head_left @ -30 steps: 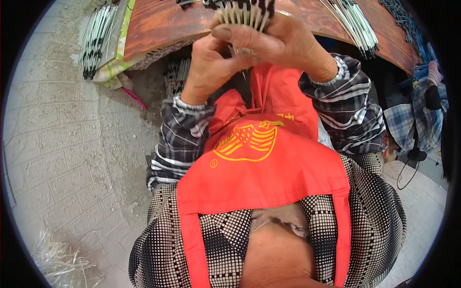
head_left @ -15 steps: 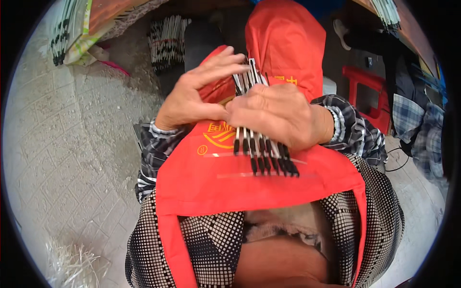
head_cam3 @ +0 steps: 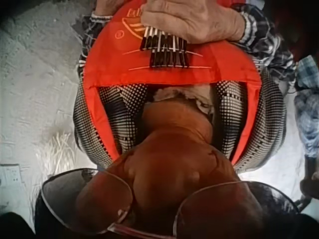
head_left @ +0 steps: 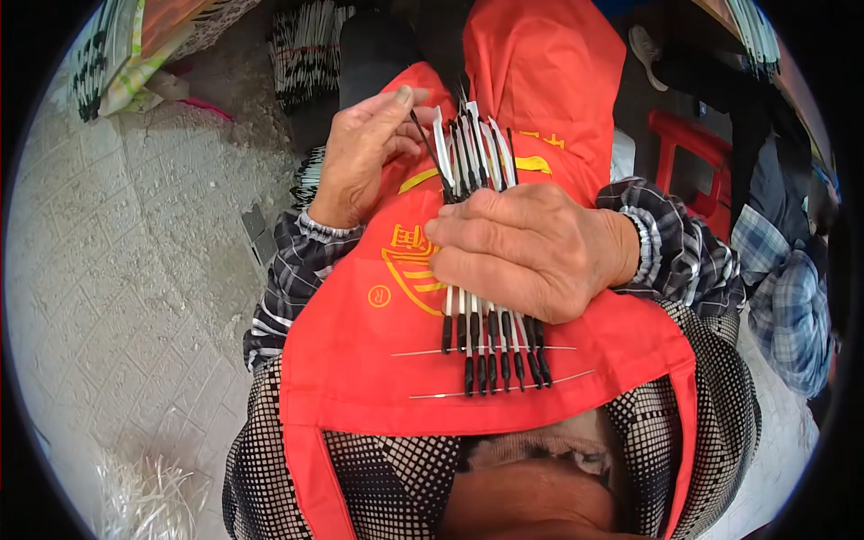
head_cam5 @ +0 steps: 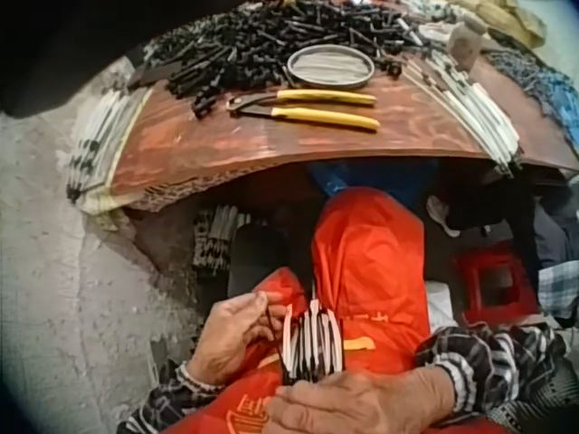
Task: Group multiple electrical wires into plastic connector housings and secure them using pliers.
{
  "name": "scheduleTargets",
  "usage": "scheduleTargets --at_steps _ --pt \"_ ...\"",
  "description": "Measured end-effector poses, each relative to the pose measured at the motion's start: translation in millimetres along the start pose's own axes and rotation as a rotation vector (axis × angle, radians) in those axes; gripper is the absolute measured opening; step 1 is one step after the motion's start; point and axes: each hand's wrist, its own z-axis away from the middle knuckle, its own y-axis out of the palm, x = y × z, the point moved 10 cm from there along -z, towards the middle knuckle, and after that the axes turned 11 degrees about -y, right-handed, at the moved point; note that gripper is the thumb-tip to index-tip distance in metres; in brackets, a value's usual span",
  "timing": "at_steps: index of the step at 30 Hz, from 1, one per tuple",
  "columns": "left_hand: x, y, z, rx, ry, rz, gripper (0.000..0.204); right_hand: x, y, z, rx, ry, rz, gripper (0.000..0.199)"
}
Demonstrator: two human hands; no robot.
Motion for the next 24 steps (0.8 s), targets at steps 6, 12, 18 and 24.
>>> scheduleTargets --at_steps 6,12,18,24 --pt "-6.6 14.1 -6.2 0.101 0.017 -0.130 0.031 1.1 2.4 0.0 -0.021 -0.005 -0.031 0.025" --pt "-2.8 10.8 2.7 0.097 -0.016 0.024 0.023 5.6 4.1 5.8 -0.032 0.015 -0.058 0.025" --pt "12.1 22.6 2.1 0.153 -0.095 -0.282 0.023 10.2 4.2 6.3 -0.034 0.033 -0.070 0.024" --pt "21.5 36.2 -9.0 0.251 -0.182 -0.274 0.028 9.5 4.7 6.4 -0.010 0.047 -0.085 0.024"
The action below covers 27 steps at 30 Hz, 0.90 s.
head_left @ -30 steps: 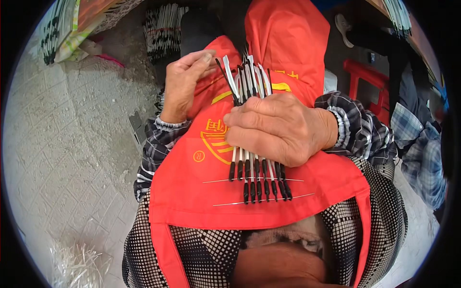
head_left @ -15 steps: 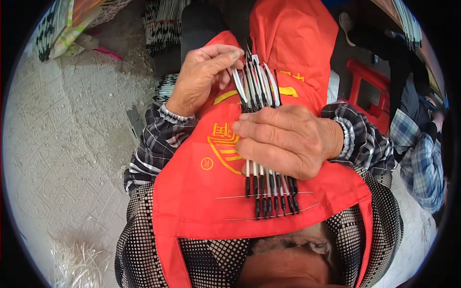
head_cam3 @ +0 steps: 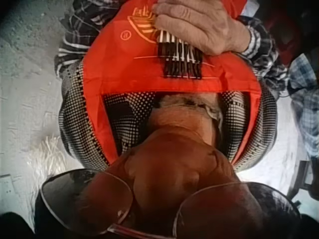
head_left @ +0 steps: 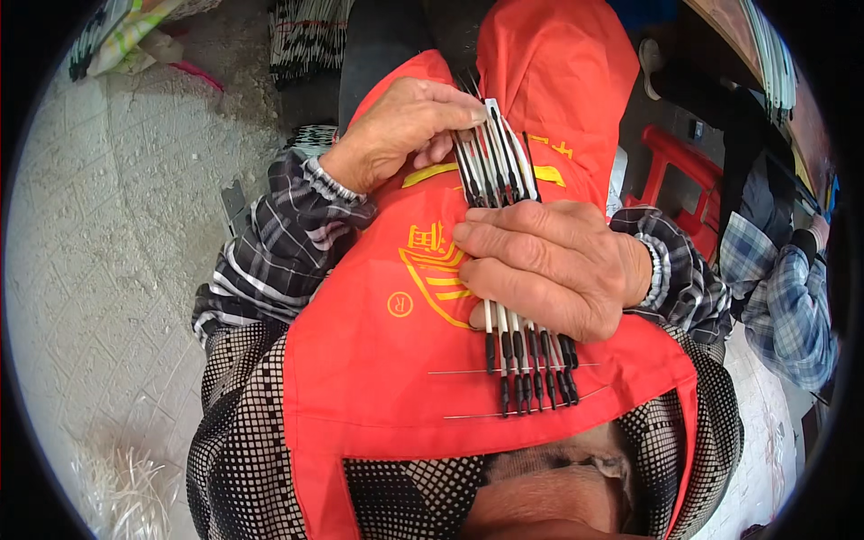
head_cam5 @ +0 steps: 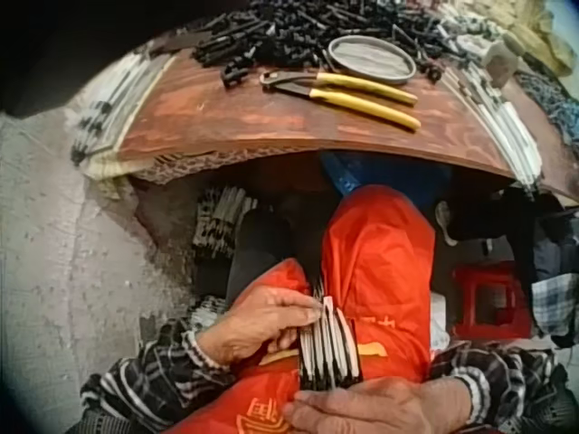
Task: Group multiple electrical wires into plastic connector housings and secure them using pliers.
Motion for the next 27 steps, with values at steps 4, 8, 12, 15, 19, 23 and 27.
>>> scheduleTargets --at_steps 4,8,12,15,19,23,27 --pt "-11.2 -19.7 5.4 -0.180 0.077 0.077 0.036 -1.2 -3.4 2.4 0.015 -0.007 0.025 0.025" --pt "8.8 -46.9 8.5 -0.264 0.045 0.195 0.032 0.2 -4.4 1.9 0.023 0.007 0.040 0.026" --pt "20.4 -32.0 14.9 -0.202 -0.062 0.061 0.028 -0.1 -2.2 -0.3 0.024 -0.004 0.028 0.028" --pt "23.5 -20.4 9.4 -0.120 -0.056 0.040 0.027 -0.7 -1.8 1.1 0.016 -0.009 0.025 0.029" --pt "24.2 -16.9 4.1 -0.112 -0.121 0.101 0.015 -0.1 -4.4 3.3 0.003 -0.013 0.025 0.028" --pt "22.4 -19.6 6.5 -0.070 -0.088 0.272 0.008 -3.1 -6.2 2.9 -0.007 0.008 -0.002 0.027" --pt "12.8 -22.0 12.1 -0.062 -0.019 0.444 0.013 -3.0 -6.4 5.3 -0.028 -0.010 0.013 0.027"
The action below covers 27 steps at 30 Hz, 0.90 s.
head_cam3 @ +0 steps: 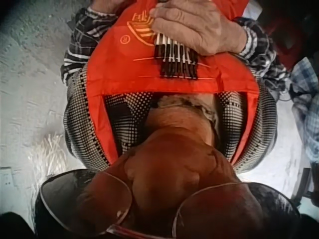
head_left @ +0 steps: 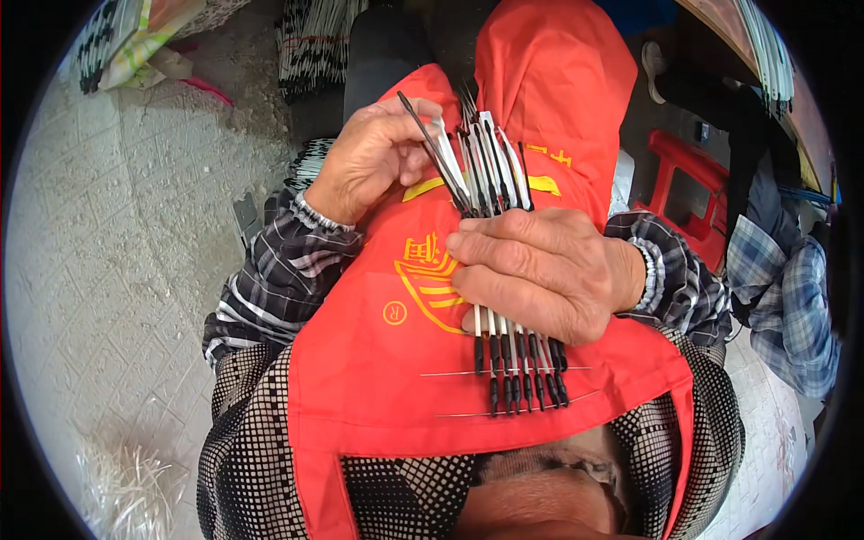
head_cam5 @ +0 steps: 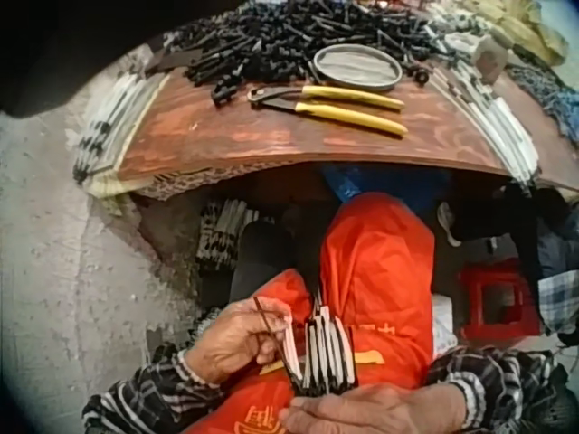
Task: Group multiple electrical wires into plastic connector housings and secure them using pliers.
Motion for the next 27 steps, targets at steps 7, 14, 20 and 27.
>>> scheduleTargets --at_steps 7,14,20,27 --pt "-9.7 0.2 4.9 0.049 0.037 0.171 0.038 -3.7 -1.7 3.5 0.000 0.010 -0.006 0.027" --pt "-26.5 11.1 4.5 0.057 0.065 0.047 0.040 -4.7 -1.8 4.4 0.014 -0.007 -0.002 0.028" --pt "-26.3 15.5 1.2 -0.128 -0.012 -0.260 0.014 -4.9 -0.6 3.3 0.036 -0.002 -0.014 0.029" --pt "3.1 12.0 -15.5 -0.122 -0.187 -0.517 0.019 -4.9 -0.1 3.2 0.023 -0.003 -0.016 0.028"
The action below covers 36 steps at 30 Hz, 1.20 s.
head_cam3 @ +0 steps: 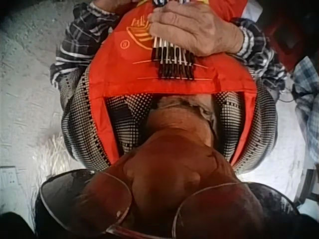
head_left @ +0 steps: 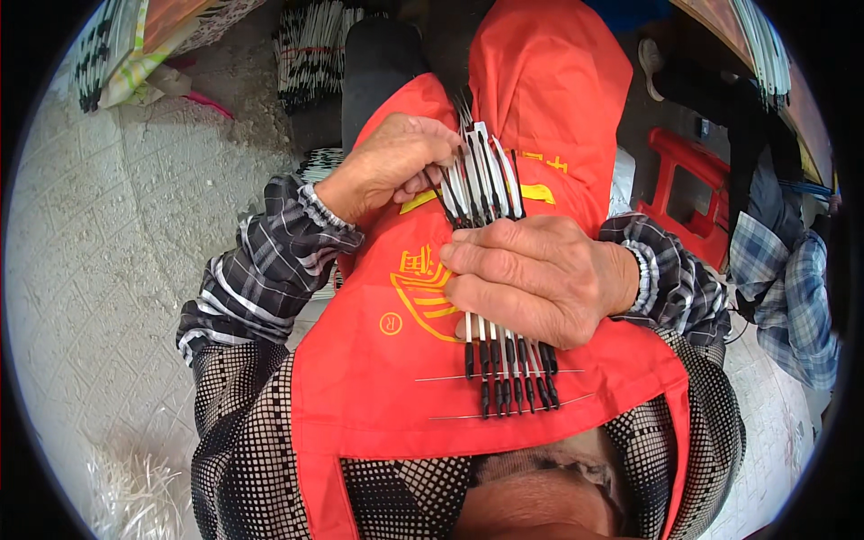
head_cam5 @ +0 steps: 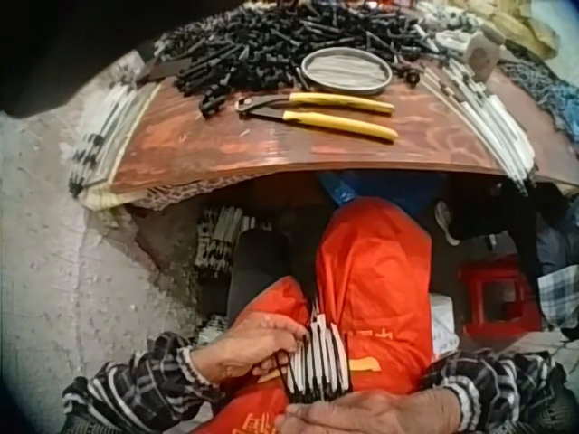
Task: Group multiple electrical wires into plastic connector housings and secure them using pliers.
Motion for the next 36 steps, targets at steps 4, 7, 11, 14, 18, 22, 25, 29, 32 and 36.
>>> scheduleTargets --at_steps 4,7,11,14,18,22,25,29,32,36 --pt "-2.3 2.2 2.3 0.006 0.023 0.066 0.023 0.4 -1.5 1.6 -0.027 -0.002 0.018 0.027" --pt "-4.1 1.7 3.6 0.014 0.067 0.167 0.022 0.2 -2.3 1.2 -0.014 0.000 0.012 0.026" --pt "-9.5 1.9 6.7 0.028 0.150 0.319 0.020 -0.7 -2.4 1.2 0.013 0.005 0.009 0.026" --pt "-12.2 1.0 3.2 0.042 0.194 0.358 0.017 -0.9 -2.6 2.3 0.005 0.003 0.019 0.025" --pt "-20.7 2.9 5.9 0.034 0.194 0.393 0.025 -1.5 -3.4 2.2 -0.002 0.011 0.012 0.025" --pt "-27.5 11.4 6.4 0.042 0.131 0.210 0.032 0.3 -2.9 3.7 0.001 0.001 0.033 0.026" --pt "-23.7 15.5 -5.4 0.040 0.091 0.164 0.030 1.0 -0.7 4.2 0.006 0.004 0.038 0.026" --pt "-32.5 25.7 -8.5 0.005 0.048 0.021 0.030 0.3 -5.2 5.8 -0.039 0.004 0.049 0.026" --pt "-32.4 25.7 -12.0 -0.012 0.049 -0.062 0.024 0.3 -2.6 5.3 0.000 0.001 0.022 0.026" --pt "-30.7 21.1 -13.0 0.008 0.022 -0.057 0.012 2.8 -7.8 5.4 -0.043 -0.016 0.036 0.025"
